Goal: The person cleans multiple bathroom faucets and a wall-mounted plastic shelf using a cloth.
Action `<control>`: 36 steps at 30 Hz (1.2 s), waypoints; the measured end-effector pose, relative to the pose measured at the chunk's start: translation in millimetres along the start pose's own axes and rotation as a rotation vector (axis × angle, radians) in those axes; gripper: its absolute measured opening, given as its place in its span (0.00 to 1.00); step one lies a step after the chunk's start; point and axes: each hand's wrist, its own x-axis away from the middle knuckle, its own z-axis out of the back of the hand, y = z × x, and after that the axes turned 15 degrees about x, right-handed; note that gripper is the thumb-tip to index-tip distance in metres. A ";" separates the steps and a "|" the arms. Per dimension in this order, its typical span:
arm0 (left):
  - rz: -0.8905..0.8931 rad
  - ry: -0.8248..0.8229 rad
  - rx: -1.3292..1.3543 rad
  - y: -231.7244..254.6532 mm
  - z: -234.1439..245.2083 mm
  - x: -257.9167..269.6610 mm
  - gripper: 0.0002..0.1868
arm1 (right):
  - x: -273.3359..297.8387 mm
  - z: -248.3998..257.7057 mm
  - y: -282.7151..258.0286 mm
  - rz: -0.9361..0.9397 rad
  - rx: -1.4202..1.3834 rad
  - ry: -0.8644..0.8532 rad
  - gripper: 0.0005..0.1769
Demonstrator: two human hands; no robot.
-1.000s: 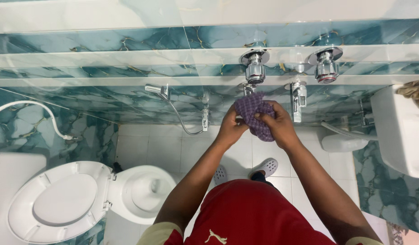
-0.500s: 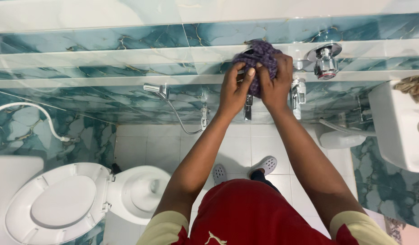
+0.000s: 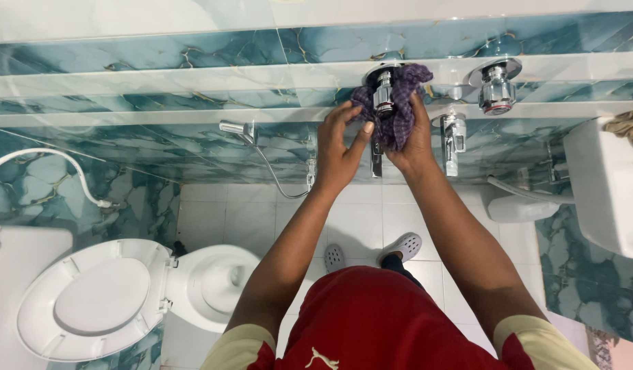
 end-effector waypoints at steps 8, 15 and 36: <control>0.377 0.041 0.248 -31.3 37.5 18.2 0.20 | 28.0 -33.7 -23.8 0.945 1.812 0.387 0.29; 0.437 0.041 0.630 -35.7 -4.8 12.8 0.34 | 40.7 -37.3 -19.1 1.487 2.408 0.178 0.19; 0.977 -0.551 0.642 -16.6 -29.6 107.7 0.31 | 130.3 51.1 -88.4 0.956 1.531 0.288 0.17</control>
